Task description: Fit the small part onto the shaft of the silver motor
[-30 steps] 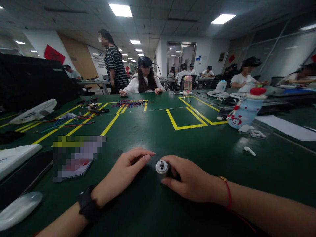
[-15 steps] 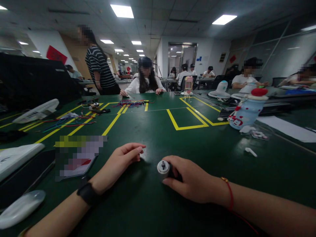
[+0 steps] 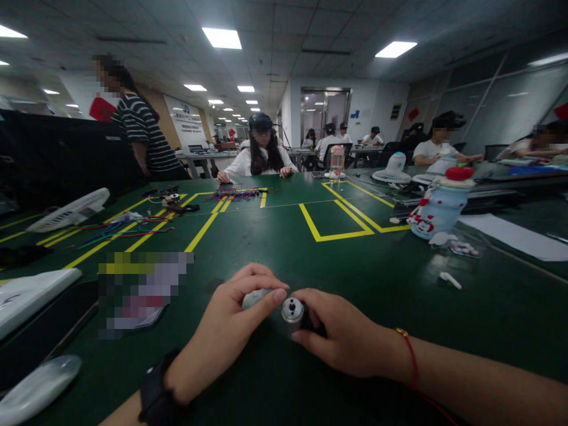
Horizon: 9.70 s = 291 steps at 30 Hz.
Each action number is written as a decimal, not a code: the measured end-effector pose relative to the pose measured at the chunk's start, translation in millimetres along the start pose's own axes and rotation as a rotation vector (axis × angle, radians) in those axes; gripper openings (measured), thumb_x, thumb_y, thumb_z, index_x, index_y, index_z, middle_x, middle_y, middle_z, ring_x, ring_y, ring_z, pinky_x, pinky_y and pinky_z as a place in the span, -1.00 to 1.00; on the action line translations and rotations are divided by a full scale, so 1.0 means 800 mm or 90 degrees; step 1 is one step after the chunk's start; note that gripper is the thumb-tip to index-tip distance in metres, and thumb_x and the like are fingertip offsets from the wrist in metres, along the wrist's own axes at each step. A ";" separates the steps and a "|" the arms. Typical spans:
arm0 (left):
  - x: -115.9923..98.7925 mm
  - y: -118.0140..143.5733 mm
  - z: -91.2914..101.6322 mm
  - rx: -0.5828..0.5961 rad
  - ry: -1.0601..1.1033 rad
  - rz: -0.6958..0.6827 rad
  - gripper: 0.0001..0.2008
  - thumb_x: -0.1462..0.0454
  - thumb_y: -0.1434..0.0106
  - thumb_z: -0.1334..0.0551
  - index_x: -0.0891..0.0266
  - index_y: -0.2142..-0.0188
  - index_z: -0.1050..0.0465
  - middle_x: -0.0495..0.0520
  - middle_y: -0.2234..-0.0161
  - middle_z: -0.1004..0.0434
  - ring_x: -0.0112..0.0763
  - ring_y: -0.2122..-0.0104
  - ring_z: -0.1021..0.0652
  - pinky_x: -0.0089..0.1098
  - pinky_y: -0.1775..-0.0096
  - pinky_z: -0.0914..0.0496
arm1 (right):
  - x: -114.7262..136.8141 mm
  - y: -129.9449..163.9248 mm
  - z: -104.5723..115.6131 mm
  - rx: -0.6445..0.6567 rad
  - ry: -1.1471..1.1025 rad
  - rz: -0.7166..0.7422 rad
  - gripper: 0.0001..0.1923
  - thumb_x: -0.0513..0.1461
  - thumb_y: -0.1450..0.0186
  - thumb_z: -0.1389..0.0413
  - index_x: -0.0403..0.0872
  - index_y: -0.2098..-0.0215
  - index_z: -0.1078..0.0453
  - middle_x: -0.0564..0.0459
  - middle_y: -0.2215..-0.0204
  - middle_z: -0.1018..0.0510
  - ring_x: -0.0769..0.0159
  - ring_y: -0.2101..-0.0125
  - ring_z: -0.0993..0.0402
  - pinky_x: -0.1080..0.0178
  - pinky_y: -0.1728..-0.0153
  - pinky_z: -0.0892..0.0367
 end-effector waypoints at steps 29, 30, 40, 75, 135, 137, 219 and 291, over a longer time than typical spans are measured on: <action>0.084 -0.011 0.040 0.149 -0.207 0.091 -0.78 0.12 -0.29 -0.18 0.17 0.22 -0.52 0.06 0.17 -0.48 -0.22 0.14 -0.48 -0.23 0.05 -0.31 | -0.002 0.003 0.002 0.011 -0.016 -0.033 -0.62 -0.22 -0.23 -0.17 -0.06 -0.01 -0.29 0.02 0.20 -0.48 0.30 0.33 -0.34 0.27 0.33 -0.23; 0.082 -0.009 0.038 0.161 -0.215 0.086 -0.78 0.11 -0.24 -0.23 0.15 0.20 -0.52 0.06 0.14 -0.47 -0.21 0.12 -0.47 -0.22 0.03 -0.30 | -0.003 0.003 0.001 0.011 -0.017 -0.034 -0.62 -0.22 -0.23 -0.17 -0.06 -0.01 -0.29 0.02 0.21 -0.48 0.30 0.34 -0.34 0.27 0.33 -0.23; 0.026 0.008 -0.025 0.224 -0.111 0.011 -0.91 0.24 -0.26 -0.26 0.11 0.31 -0.57 0.00 0.25 -0.49 -0.31 0.20 -0.49 -0.32 0.11 -0.32 | -0.001 0.002 0.000 0.005 -0.015 -0.020 -0.66 -0.27 -0.20 -0.18 -0.08 0.05 -0.31 0.04 0.24 -0.47 0.32 0.35 -0.32 0.27 0.34 -0.22; -0.030 0.004 -0.025 0.074 -0.058 -0.097 -0.82 0.36 -0.29 -0.19 0.10 0.23 -0.55 0.02 0.25 -0.56 -0.32 0.22 -0.53 -0.31 0.15 -0.40 | 0.003 -0.001 -0.003 0.005 0.011 -0.002 -0.73 -0.23 -0.24 -0.15 -0.08 0.09 -0.30 0.02 0.26 -0.46 0.32 0.39 -0.31 0.28 0.38 -0.22; 0.044 0.015 -0.026 0.303 -0.283 -0.032 -0.80 0.17 -0.31 -0.22 -0.19 0.11 -0.54 -0.04 0.01 -0.33 -0.21 0.01 -0.34 -0.11 -0.07 -0.20 | -0.008 0.002 -0.003 0.026 -0.025 -0.036 -0.65 -0.24 -0.24 -0.16 -0.04 0.01 -0.28 0.07 0.25 -0.44 0.34 0.37 -0.30 0.28 0.37 -0.23; 0.045 0.014 -0.025 0.308 -0.274 -0.027 -0.75 0.16 -0.29 -0.24 -0.20 0.04 -0.49 -0.03 0.01 -0.33 -0.19 -0.01 -0.33 -0.11 -0.07 -0.20 | -0.008 0.001 -0.003 0.027 -0.020 -0.038 -0.64 -0.23 -0.24 -0.17 -0.04 0.00 -0.28 0.06 0.25 -0.44 0.34 0.37 -0.30 0.28 0.37 -0.23; -0.005 0.009 -0.003 0.034 -0.005 0.002 -0.88 0.34 -0.30 -0.23 0.07 0.24 -0.51 -0.04 0.22 -0.40 -0.40 0.19 -0.46 -0.40 0.15 -0.33 | -0.003 -0.003 0.001 0.039 -0.033 -0.018 -0.70 -0.25 -0.23 -0.18 -0.06 0.07 -0.30 0.07 0.24 -0.46 0.31 0.31 -0.32 0.26 0.30 -0.21; 0.002 -0.041 -0.022 0.194 -0.091 0.014 -0.81 0.43 -0.23 -0.17 0.11 0.24 -0.44 0.02 0.26 -0.43 -0.32 0.25 -0.48 -0.32 0.22 -0.40 | -0.035 -0.047 0.011 0.064 -0.106 -0.049 -0.73 -0.23 -0.18 -0.19 -0.02 0.14 -0.34 0.09 0.25 -0.50 0.30 0.28 -0.38 0.26 0.29 -0.21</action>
Point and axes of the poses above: each hand's wrist, its own y-axis away from the middle knuckle, its own z-axis out of the back of the hand, x = y × z, the point moved 9 cm from there along -y, towards the middle knuckle
